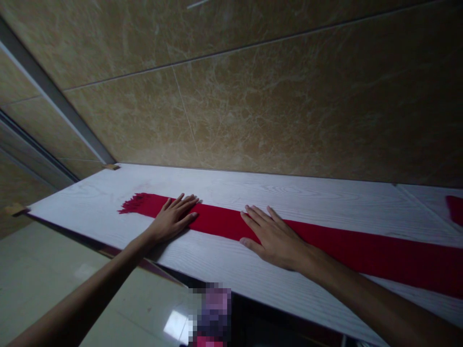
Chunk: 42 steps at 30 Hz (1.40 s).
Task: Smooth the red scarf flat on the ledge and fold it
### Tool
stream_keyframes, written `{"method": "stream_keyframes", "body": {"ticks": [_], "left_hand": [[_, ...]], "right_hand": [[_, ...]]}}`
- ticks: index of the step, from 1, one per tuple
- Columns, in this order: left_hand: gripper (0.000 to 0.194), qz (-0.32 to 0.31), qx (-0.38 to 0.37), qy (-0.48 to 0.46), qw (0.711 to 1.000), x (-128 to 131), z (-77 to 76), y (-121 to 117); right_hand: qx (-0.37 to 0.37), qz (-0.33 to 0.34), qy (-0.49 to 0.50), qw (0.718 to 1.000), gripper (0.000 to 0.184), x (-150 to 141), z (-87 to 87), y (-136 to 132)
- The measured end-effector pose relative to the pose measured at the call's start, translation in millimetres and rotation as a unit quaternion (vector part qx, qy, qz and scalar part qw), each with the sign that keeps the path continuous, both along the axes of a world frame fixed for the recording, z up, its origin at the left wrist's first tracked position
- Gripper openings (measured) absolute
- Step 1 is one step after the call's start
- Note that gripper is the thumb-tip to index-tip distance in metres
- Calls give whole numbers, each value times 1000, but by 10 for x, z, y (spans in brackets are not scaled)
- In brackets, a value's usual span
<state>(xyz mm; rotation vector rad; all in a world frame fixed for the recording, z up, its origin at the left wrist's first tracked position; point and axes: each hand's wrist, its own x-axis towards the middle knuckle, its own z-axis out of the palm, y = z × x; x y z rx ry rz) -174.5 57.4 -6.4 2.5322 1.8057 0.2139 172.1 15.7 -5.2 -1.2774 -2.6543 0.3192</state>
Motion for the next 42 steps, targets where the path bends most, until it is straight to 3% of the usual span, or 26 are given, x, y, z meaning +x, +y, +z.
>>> {"method": "stream_keyframes", "body": {"ticks": [7,21,29,34,42], "left_hand": [[79,12,-27,-12,999,17,28,-11],[74,8,-17,-5,1000,27,29,-11],[71,10,-15,-16,1000,6,11,-9],[71,8,-21,-26,999,6,5,-6],[69,7,-27,-22,999,17,18,-11]], "right_hand": [[-9,-5,-12,1000,71,78,41,-42],[-4,-8,-16,1000,69,277,19,-92],[-57,-10,-41,997,76,266,143,-74],[-69,-18,-19,997,77,96,236,19],[-56,20,15,998,73,-548,214,202]]}}
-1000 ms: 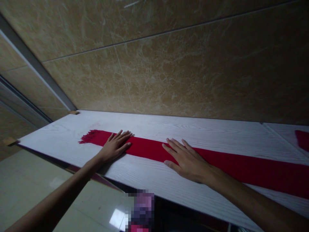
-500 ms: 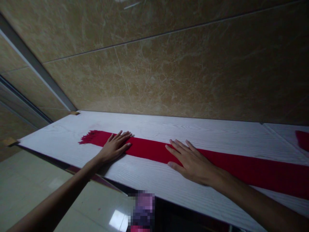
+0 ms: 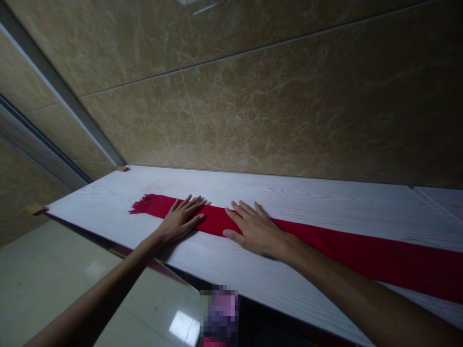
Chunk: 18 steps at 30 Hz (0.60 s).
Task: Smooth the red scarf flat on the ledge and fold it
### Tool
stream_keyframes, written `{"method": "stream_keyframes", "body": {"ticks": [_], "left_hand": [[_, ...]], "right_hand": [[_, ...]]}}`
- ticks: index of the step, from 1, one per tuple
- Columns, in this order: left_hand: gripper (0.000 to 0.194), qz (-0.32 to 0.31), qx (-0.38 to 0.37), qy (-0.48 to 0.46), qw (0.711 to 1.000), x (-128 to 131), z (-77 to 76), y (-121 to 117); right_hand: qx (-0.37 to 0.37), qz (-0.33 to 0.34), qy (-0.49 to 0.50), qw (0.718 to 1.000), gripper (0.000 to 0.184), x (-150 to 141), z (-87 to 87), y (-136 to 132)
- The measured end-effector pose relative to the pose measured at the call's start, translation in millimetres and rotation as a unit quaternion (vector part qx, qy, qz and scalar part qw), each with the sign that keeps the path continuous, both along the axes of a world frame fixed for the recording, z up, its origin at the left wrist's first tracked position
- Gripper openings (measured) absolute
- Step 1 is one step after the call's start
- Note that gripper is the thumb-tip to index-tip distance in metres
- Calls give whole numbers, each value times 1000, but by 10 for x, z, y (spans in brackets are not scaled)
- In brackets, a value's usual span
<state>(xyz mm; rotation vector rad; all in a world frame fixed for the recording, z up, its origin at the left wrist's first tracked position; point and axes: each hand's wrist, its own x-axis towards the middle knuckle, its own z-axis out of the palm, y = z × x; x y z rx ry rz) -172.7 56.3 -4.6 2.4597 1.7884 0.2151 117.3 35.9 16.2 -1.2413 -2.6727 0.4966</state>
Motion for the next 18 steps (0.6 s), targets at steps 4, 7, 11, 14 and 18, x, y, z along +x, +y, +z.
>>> {"method": "stream_keyframes", "body": {"ticks": [4,7,11,14,18], "left_hand": [[64,-6,-4,-5,1000,-13,-4,10],[60,-7,-2,-15,1000,-36,-19,24],[59,-2,19,-52,998,-75,-48,40],[59,24,57,-84,995,-99,-67,42],[50,17,105,-107,989,-105,-68,24]], "right_hand": [[25,18,31,999,71,-339,-49,124],[33,25,47,998,69,-582,-52,229],[27,23,51,998,67,-794,-99,336],[16,18,45,999,69,-840,-169,364],[13,20,42,999,72,-825,-220,357]]}}
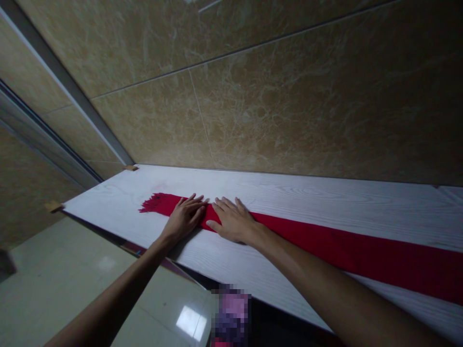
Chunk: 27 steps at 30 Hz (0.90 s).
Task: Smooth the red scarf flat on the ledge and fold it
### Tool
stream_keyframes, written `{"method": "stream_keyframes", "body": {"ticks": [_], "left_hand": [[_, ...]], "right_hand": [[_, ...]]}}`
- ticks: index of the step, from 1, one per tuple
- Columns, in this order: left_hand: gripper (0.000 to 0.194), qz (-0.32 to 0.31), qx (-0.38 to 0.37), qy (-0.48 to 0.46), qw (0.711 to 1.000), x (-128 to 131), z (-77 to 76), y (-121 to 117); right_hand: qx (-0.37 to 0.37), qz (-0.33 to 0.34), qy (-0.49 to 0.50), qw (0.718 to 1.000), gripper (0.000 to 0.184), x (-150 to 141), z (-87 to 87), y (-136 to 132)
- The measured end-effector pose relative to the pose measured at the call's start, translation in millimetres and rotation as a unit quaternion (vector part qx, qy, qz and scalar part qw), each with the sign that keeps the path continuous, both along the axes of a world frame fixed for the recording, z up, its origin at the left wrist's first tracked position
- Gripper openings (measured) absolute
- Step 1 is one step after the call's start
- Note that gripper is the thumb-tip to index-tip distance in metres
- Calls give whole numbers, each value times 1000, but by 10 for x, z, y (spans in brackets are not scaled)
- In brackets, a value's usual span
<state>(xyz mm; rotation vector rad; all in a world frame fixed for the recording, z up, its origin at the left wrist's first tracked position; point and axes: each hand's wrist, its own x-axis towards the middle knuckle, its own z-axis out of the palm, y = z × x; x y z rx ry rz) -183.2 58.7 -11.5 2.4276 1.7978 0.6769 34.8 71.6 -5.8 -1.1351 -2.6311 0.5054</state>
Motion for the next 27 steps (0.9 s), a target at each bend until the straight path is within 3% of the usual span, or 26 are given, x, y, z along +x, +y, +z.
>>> {"method": "stream_keyframes", "body": {"ticks": [6,12,17,22,27], "left_hand": [[44,34,81,-41,995,48,69,-103],[46,64,77,-5,995,81,120,-158],[54,-3,1,31,1000,65,62,-75],[61,3,-85,83,993,51,29,-16],[62,6,-103,112,988,73,32,-16]], "right_hand": [[5,0,7,1000,73,5,-9,-10],[22,4,29,999,71,16,-16,-21],[37,26,42,998,69,43,31,-55],[29,50,26,998,69,54,40,-62],[22,55,13,998,71,56,33,-52]]}}
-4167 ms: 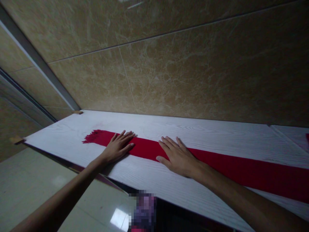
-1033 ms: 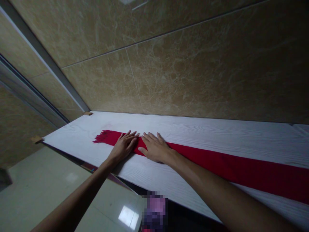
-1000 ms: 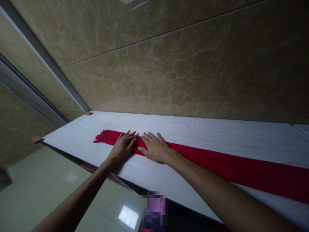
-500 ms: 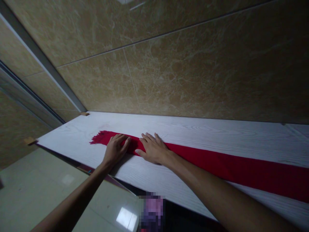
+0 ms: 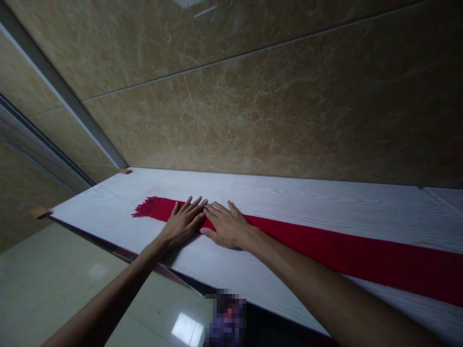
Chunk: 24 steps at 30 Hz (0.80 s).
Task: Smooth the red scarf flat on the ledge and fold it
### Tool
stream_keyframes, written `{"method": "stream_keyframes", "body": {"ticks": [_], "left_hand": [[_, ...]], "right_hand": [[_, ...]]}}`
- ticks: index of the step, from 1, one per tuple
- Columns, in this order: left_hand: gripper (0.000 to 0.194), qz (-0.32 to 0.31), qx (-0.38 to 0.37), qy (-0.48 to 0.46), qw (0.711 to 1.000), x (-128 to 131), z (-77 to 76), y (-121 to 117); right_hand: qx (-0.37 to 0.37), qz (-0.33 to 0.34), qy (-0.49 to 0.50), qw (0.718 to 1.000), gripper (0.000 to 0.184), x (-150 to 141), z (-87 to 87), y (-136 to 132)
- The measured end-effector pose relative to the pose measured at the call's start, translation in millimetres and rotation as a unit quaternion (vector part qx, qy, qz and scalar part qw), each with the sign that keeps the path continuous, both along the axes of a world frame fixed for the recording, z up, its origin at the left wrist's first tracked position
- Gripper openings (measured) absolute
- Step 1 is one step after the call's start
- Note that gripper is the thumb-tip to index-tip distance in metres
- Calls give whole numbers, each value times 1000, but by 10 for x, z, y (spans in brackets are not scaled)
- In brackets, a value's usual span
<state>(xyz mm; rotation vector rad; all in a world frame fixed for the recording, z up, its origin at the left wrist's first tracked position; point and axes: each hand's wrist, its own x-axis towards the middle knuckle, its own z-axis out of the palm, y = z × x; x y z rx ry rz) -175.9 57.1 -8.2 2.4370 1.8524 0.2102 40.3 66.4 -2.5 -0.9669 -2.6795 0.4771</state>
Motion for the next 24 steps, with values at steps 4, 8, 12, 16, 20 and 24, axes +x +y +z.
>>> {"method": "stream_keyframes", "body": {"ticks": [4,8,12,16,20,24], "left_hand": [[61,-2,7,7,1000,6,5,0],[58,9,12,-13,1000,-1,20,0],[57,26,29,-36,999,-23,2,9],[56,40,54,-39,997,-34,-41,19],[58,72,52,-14,996,-15,-52,9],[57,83,61,6,995,-5,-53,0]], "right_hand": [[1,1,0,1000,71,-2,0,6],[4,2,5,1000,71,-10,-14,15],[10,1,11,1000,72,-3,-15,9],[20,12,14,1000,69,12,-9,-5],[20,12,4,1000,70,11,-15,-9],[20,9,0,1000,70,4,-17,-8]]}}
